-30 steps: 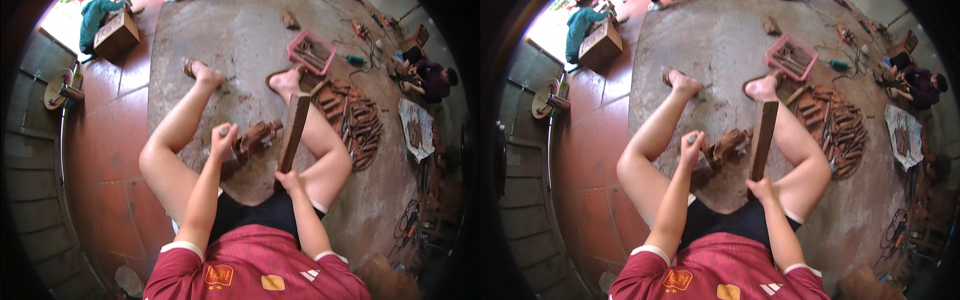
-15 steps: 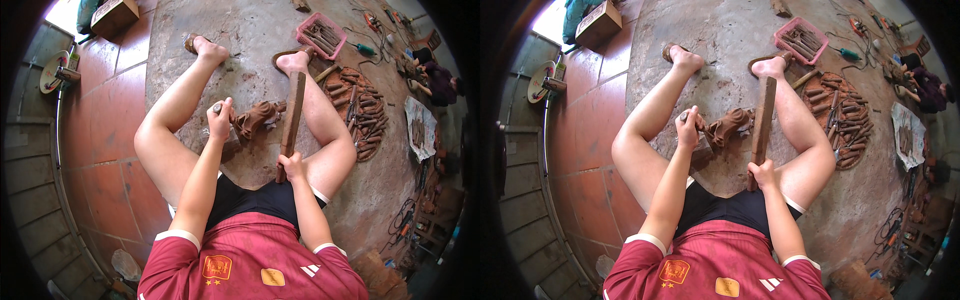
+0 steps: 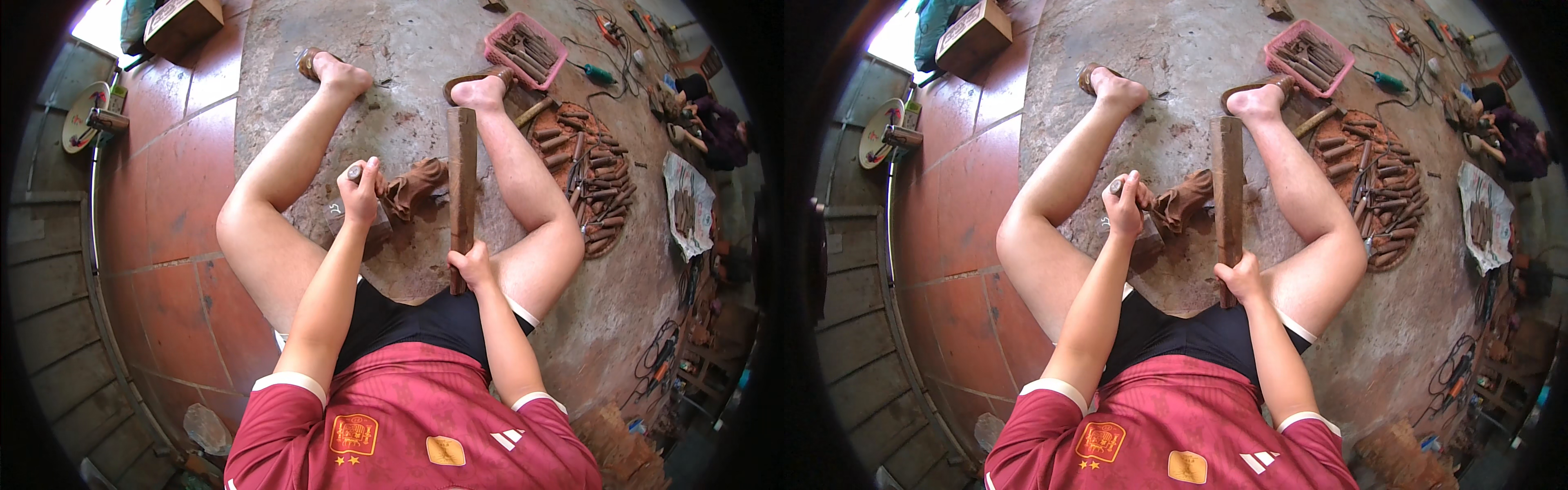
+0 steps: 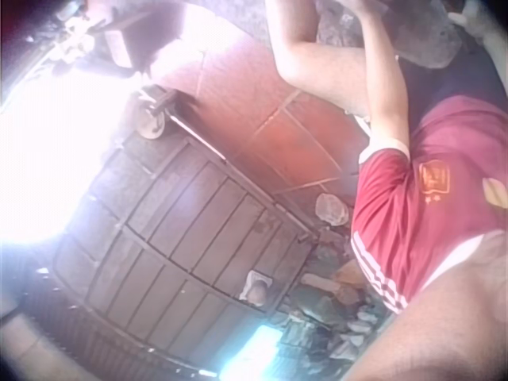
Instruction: The person sits on the floor and carves a small wooden figurine using a chisel and a wooden mallet. They repeatedly strike the chisel to shape the wood, occasionally adjusting the piece. Other people are visible in the background working on similar tasks.
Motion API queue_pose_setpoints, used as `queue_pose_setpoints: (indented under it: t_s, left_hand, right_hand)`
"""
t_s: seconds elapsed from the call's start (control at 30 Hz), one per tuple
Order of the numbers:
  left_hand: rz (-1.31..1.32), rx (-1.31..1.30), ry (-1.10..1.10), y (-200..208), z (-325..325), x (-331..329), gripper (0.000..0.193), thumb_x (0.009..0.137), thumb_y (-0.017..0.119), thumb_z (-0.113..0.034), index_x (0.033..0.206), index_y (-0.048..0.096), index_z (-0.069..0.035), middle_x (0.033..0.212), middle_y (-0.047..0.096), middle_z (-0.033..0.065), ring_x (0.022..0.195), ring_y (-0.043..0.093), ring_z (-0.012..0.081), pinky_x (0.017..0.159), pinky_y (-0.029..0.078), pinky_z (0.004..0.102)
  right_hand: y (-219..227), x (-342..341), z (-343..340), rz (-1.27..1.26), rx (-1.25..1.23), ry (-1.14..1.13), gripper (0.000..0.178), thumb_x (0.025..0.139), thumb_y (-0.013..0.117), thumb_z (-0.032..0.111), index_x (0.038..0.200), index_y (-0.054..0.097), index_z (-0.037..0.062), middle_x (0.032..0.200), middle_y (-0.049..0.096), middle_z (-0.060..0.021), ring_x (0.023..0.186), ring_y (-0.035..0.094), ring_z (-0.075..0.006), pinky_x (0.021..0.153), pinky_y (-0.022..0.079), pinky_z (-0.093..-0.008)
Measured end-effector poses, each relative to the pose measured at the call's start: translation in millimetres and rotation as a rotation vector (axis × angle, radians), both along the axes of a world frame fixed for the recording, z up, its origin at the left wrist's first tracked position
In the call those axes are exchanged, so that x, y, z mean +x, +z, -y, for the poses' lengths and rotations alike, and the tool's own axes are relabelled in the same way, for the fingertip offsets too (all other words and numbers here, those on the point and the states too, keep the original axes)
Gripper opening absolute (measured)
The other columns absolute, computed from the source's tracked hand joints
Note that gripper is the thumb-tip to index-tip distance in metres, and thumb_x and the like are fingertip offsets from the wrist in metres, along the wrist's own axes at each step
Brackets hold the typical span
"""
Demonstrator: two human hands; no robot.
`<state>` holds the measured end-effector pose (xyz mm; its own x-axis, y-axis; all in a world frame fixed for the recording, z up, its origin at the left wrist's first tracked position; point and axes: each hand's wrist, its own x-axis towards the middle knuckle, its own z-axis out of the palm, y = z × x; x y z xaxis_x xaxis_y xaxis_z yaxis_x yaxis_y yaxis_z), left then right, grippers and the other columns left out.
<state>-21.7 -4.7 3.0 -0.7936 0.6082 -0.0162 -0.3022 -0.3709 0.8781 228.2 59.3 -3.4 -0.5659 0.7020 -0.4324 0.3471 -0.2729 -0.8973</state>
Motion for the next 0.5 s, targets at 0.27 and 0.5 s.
queue_pose_setpoints:
  t_s: [0.27,0.5]
  left_hand:
    - [-0.03,-0.024,0.062,-1.3,-0.7,1.6,0.036,0.096,0.058,-0.016,0.065,0.043,-0.007,0.057,0.042,0.0019,0.047,0.039,0.0122,0.049,0.037,0.0295]
    - [-0.027,0.018,-0.026,-6.3,3.1,-2.0,0.036,0.094,0.057,-0.013,0.063,0.042,-0.006,0.056,0.042,0.0027,0.047,0.039,0.0129,0.049,0.036,0.0302]
  right_hand:
    - [-4.9,0.7,-1.9,0.034,0.055,0.036,0.022,0.067,0.067,0.01,0.081,0.062,-0.0062,0.067,0.065,-0.0085,0.06,0.06,-0.0157,0.056,0.049,-0.031]
    - [1.1,-2.3,-0.7,0.013,0.027,0.019,0.022,0.067,0.066,0.009,0.083,0.062,-0.0066,0.068,0.065,-0.009,0.061,0.06,-0.016,0.057,0.049,-0.0311]
